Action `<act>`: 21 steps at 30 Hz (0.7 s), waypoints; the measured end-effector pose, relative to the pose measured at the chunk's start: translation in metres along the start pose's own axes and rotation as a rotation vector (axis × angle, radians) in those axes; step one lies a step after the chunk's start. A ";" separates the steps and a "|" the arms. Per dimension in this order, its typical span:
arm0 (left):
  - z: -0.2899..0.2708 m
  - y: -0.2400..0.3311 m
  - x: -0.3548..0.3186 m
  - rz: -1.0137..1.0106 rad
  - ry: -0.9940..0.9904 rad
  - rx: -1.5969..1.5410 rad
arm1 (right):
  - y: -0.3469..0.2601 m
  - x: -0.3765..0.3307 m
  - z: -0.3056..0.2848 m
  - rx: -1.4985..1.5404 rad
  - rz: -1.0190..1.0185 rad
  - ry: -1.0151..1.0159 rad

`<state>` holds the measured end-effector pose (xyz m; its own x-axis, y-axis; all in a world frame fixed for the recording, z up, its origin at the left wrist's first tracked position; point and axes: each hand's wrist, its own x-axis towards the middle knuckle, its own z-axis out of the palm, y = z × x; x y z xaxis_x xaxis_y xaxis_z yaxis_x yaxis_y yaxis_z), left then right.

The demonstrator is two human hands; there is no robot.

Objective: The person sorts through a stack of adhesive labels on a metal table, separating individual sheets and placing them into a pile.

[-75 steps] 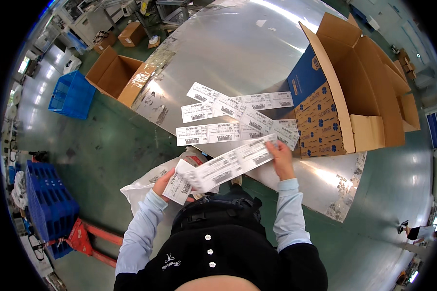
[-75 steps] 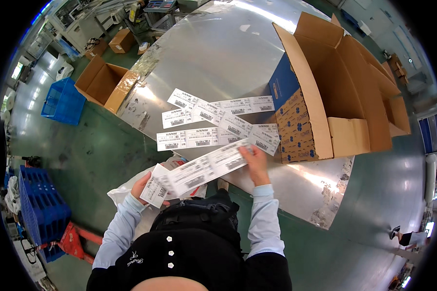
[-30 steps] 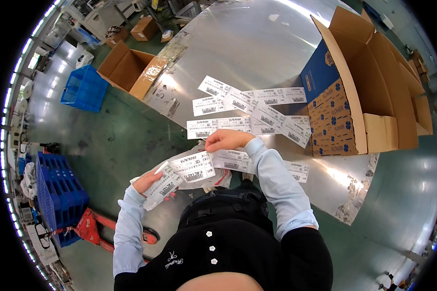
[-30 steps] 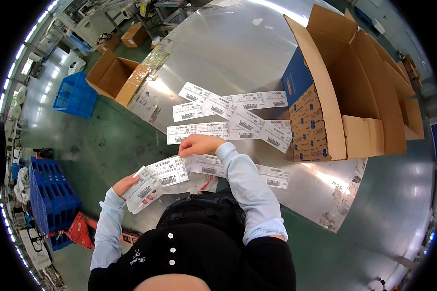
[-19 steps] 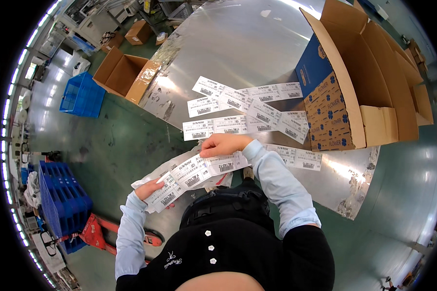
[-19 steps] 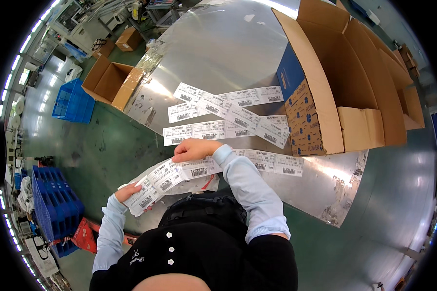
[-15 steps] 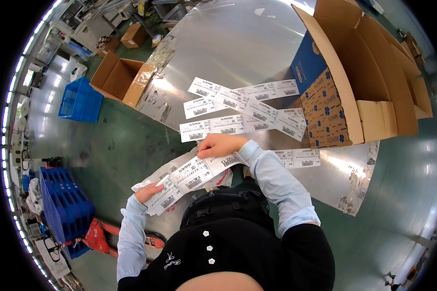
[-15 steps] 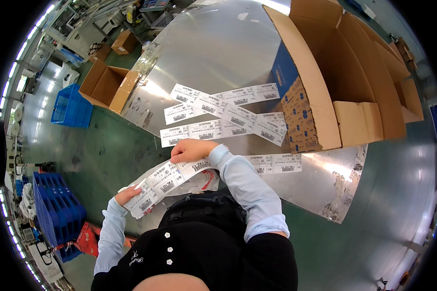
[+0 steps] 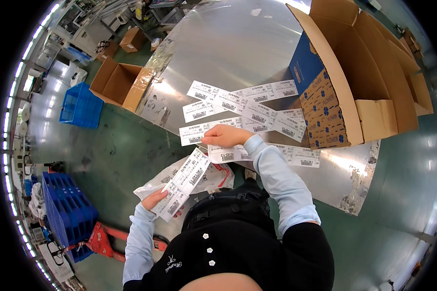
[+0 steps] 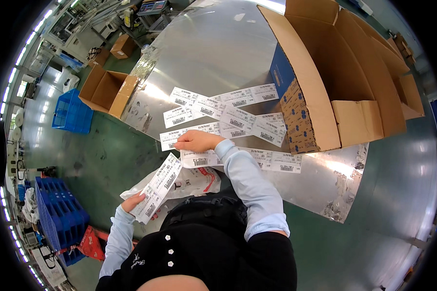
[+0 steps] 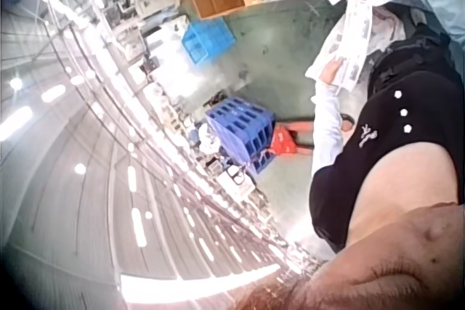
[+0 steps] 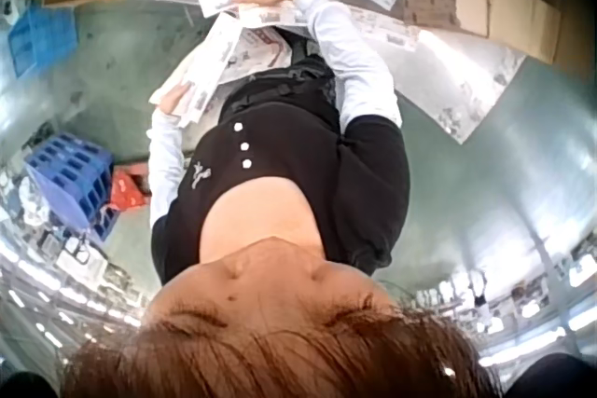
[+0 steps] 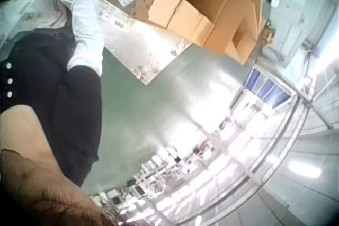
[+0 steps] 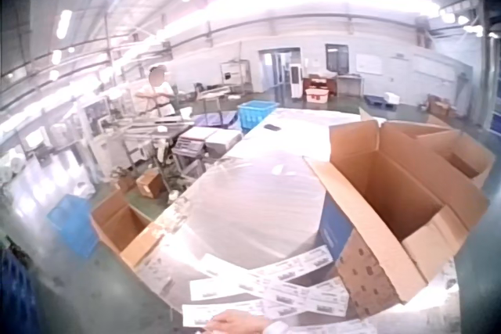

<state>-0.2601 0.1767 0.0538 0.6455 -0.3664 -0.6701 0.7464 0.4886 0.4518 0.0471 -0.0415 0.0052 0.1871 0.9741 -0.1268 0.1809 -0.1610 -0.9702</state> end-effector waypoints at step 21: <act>0.037 -0.030 -0.025 0.291 0.092 -0.146 | -0.011 0.056 0.106 0.226 0.252 0.101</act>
<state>-0.2926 0.1417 0.0792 0.8057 -0.1257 -0.5789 0.4979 0.6731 0.5468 -0.0465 0.0320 -0.0131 0.2950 0.8860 -0.3578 -0.0995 -0.3439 -0.9337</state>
